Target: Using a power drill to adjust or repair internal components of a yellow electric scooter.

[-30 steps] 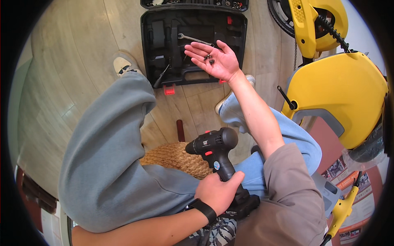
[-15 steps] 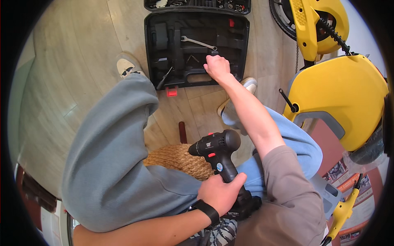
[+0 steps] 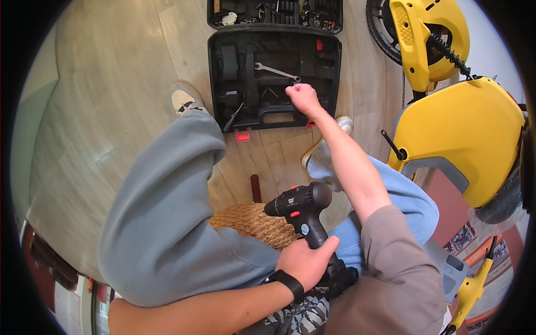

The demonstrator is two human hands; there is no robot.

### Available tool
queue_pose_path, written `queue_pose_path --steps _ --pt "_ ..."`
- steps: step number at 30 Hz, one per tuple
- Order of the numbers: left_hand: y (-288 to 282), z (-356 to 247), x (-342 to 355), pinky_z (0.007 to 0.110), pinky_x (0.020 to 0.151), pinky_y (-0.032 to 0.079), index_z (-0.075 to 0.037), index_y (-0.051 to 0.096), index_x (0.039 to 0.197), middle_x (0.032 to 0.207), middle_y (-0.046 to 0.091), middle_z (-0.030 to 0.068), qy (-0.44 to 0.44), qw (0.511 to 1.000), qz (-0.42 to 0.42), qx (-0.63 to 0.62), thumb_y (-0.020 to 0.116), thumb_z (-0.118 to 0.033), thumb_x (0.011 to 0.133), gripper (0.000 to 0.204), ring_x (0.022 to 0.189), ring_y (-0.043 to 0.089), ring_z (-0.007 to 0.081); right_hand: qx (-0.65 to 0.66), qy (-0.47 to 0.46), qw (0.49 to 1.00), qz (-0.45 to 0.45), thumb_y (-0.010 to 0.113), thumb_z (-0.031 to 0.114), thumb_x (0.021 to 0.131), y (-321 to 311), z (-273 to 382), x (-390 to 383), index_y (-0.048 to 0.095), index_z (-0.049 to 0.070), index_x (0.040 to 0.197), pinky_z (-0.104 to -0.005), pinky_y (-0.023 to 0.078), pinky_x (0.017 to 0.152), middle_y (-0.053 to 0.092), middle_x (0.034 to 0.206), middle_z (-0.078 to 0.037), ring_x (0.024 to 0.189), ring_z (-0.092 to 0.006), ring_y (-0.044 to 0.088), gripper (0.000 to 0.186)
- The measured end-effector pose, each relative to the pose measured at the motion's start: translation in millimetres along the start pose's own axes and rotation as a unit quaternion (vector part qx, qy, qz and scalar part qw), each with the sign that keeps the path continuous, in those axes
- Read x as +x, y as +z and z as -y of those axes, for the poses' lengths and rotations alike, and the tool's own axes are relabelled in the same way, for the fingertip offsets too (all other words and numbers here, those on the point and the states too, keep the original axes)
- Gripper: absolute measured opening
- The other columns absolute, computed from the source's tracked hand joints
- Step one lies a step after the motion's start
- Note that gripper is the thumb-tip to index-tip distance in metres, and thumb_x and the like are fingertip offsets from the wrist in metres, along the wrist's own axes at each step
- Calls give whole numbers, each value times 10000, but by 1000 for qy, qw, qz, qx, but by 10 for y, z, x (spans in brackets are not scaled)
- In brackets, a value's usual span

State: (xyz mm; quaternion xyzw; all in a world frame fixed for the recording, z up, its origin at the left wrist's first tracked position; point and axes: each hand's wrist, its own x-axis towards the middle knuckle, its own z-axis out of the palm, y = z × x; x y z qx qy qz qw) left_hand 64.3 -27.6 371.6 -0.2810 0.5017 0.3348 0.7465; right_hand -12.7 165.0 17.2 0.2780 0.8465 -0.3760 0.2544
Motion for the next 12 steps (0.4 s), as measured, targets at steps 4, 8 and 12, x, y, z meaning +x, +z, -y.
queue_pose_path --steps 4,8,12 --pt "48 70 76 373 720 515 3 703 836 779 701 145 47 999 -6 11 602 -586 824 598 749 684 295 525 77 768 358 428 186 893 -574 250 -38 474 112 771 -254 184 405 338 581 55 460 -68 245 150" --pt "32 78 40 354 689 513 16 695 836 787 695 134 45 999 12 -16 609 -559 832 581 731 684 247 518 -2 796 312 407 188 955 -880 1036 -289 429 115 701 -252 241 461 350 602 38 498 -89 282 265" --pt "120 139 122 342 684 527 -14 707 914 820 703 111 38 993 37 -103 621 -521 835 520 717 686 234 466 -68 823 318 447 283 1022 -1231 1538 -322 369 132 642 -260 213 447 320 588 42 487 -86 266 417"
